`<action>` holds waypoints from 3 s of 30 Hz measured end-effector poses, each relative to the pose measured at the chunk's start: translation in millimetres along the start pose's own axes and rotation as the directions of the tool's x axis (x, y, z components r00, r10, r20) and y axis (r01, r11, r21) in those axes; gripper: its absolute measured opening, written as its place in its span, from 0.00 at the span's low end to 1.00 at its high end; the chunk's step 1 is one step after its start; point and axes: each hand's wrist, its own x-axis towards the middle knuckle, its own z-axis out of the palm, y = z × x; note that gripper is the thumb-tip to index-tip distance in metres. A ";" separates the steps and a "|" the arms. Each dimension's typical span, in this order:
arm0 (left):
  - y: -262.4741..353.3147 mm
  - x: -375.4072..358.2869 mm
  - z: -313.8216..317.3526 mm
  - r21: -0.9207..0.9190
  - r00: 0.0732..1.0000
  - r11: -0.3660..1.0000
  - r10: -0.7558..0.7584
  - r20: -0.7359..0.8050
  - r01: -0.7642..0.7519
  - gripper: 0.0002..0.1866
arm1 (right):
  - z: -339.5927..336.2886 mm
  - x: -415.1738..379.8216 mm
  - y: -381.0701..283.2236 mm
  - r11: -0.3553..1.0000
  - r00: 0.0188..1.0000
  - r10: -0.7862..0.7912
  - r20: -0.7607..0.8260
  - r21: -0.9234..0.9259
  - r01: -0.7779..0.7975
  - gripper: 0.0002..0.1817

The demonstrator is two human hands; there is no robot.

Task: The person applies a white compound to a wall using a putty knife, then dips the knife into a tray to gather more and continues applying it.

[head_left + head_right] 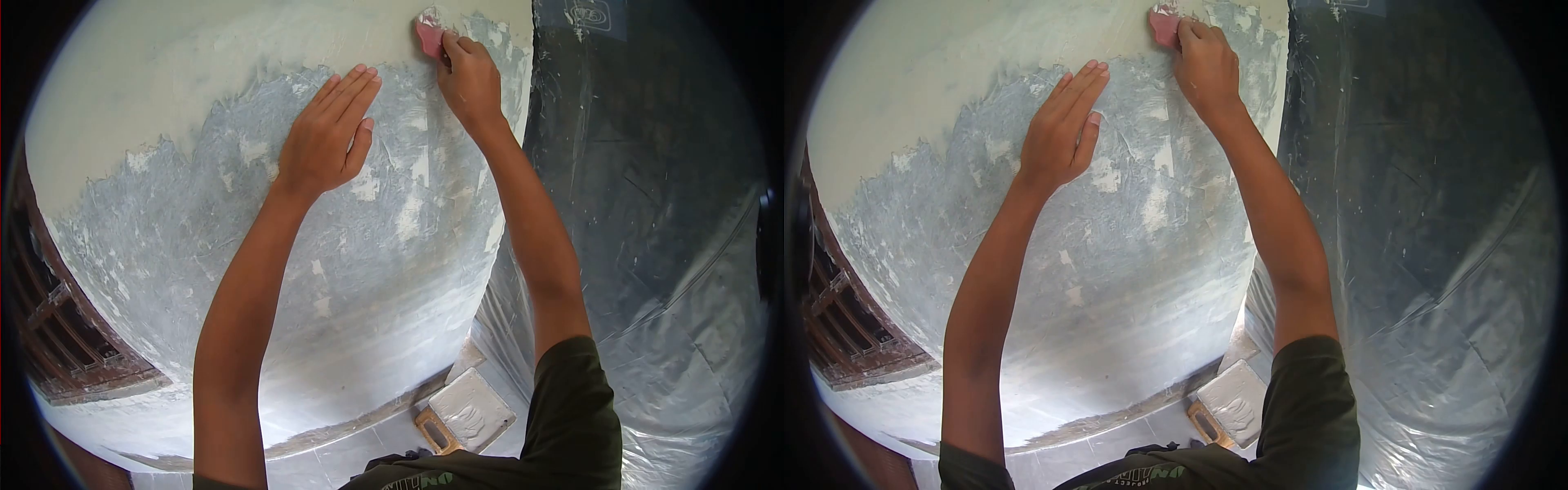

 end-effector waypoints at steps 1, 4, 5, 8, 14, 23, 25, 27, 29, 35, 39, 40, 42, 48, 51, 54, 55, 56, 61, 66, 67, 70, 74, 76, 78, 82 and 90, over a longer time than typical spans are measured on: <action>0.1 -0.1 0.1 0.000 1.000 1.000 -0.006 -0.023 0.006 0.26 | 3.4 -13.6 -7.6 1.000 0.999 -0.013 0.034 0.022 0.012 0.20; -0.6 -0.7 -0.5 -0.021 0.998 1.000 -0.012 -0.055 0.010 0.26 | -17.9 -66.5 -49.5 0.990 0.992 0.040 0.116 0.128 -0.055 0.15; -1.5 -0.1 0.0 -0.025 0.997 1.000 -0.012 -0.072 0.011 0.26 | -24.5 -72.9 -56.0 0.980 0.990 0.046 0.131 0.185 -0.071 0.16; -0.9 -0.9 4.1 0.009 0.999 1.000 -0.009 -0.037 0.009 0.26 | -26.0 -37.7 -37.3 0.971 0.989 0.139 0.041 0.191 -0.145 0.15; -0.4 -1.3 2.9 0.005 0.999 1.000 -0.004 -0.034 0.004 0.27 | 5.5 3.5 -4.9 0.999 0.999 -0.032 -0.001 0.041 0.032 0.16; 0.6 0.3 2.5 0.040 0.999 0.999 0.016 -0.043 -0.015 0.25 | -21.5 -14.7 -19.0 0.983 0.991 0.132 -0.033 0.134 -0.126 0.15; -0.1 -2.1 4.9 0.028 1.000 1.000 0.013 -0.027 -0.013 0.26 | -2.5 11.5 7.8 0.993 0.995 0.095 -0.033 0.069 -0.092 0.17; 0.0 -1.6 3.9 0.021 1.000 1.000 0.011 -0.011 -0.010 0.27 | 1.7 15.1 8.9 0.998 0.998 0.057 -0.033 0.008 -0.057 0.19; 0.7 -2.2 3.6 0.011 1.000 1.000 0.005 -0.002 -0.005 0.27 | 3.9 -13.3 -7.2 0.999 1.000 0.016 0.018 -0.038 -0.015 0.22; 1.9 -1.2 4.3 0.009 1.000 1.000 0.016 0.023 -0.016 0.26 | -23.6 -28.6 -38.4 0.969 0.988 0.148 0.046 0.192 -0.154 0.14; 1.0 -2.6 4.9 0.023 0.999 0.999 0.023 0.028 -0.024 0.26 | -1.5 24.0 -3.8 0.995 0.995 0.101 -0.023 0.010 -0.101 0.17; 0.8 -2.3 4.9 0.017 0.999 1.000 0.025 0.021 -0.025 0.26 | 0.6 18.1 -5.4 0.995 0.995 0.100 -0.025 0.012 -0.100 0.17; 1.4 -2.1 4.0 0.008 0.999 1.000 0.028 0.017 -0.028 0.26 | 2.7 -12.6 -20.3 0.999 0.999 0.025 0.024 0.032 -0.026 0.15; 2.0 -3.0 4.7 0.009 0.998 0.999 0.043 0.035 -0.043 0.26 | -18.6 -19.5 -23.8 0.961 0.990 0.144 0.014 0.239 -0.143 0.17; 1.4 -2.6 5.6 0.026 0.998 0.999 0.045 0.042 -0.046 0.25 | -2.7 20.0 2.0 0.995 0.997 0.075 -0.034 0.065 -0.072 0.22; 1.6 -2.3 3.7 0.009 0.999 0.999 0.035 0.030 -0.035 0.25 | 6.2 -6.8 -7.8 0.998 0.999 -0.043 -0.004 0.035 0.043 0.24; 1.5 -2.1 3.6 0.009 0.999 0.999 0.036 0.027 -0.036 0.25 | 4.2 -27.9 -16.7 0.996 0.998 -0.056 -0.030 0.072 0.058 0.28; 1.3 -2.2 3.4 0.011 0.999 0.999 0.036 0.022 -0.037 0.25 | -5.9 -51.7 -31.5 0.993 1.000 -0.020 0.019 0.119 0.017 0.26; 2.9 0.4 3.6 0.029 0.999 0.999 0.043 0.022 -0.044 0.24 | -22.6 -46.8 -25.5 0.974 0.996 0.084 0.032 0.210 -0.089 0.23; 1.8 -0.3 4.4 0.068 0.998 0.996 0.065 0.023 -0.066 0.23 | 0.5 -0.4 2.2 1.000 1.000 -0.019 0.015 0.021 0.018 0.18; 1.9 -0.8 4.3 0.049 0.998 0.997 0.056 0.030 -0.058 0.24 | 1.7 -9.7 -3.7 1.000 1.000 -0.015 0.013 0.021 0.014 0.18; 2.4 -1.6 3.0 0.027 0.998 0.998 0.050 0.041 -0.051 0.25 | -12.7 -67.1 -37.6 0.988 0.999 -0.014 0.046 0.154 0.006 0.22; 3.6 -1.4 3.3 0.024 0.997 0.999 0.043 0.057 -0.044 0.25 | -20.5 -54.9 -28.8 0.977 1.000 0.022 0.017 0.213 -0.025 0.24; 2.1 -2.7 4.6 0.023 0.998 0.999 0.046 0.040 -0.047 0.26 | -8.5 -15.7 -6.8 0.983 0.992 0.054 -0.117 0.178 -0.032 0.22; 1.5 -2.9 3.8 0.025 0.999 0.999 0.048 0.022 -0.049 0.26 | 0.7 9.2 4.4 0.998 0.997 0.034 -0.064 0.052 -0.031 0.22; 1.2 -1.6 1.2 0.018 0.999 0.999 0.031 -0.025 -0.030 0.27 | 7.1 -22.6 -14.1 0.990 0.992 -0.111 -0.062 0.077 0.116 0.24; 2.3 -1.6 3.0 0.021 0.999 0.999 0.038 0.005 -0.038 0.27 | -7.8 -23.6 9.9 0.988 0.996 0.019 -0.087 0.156 -0.006 0.24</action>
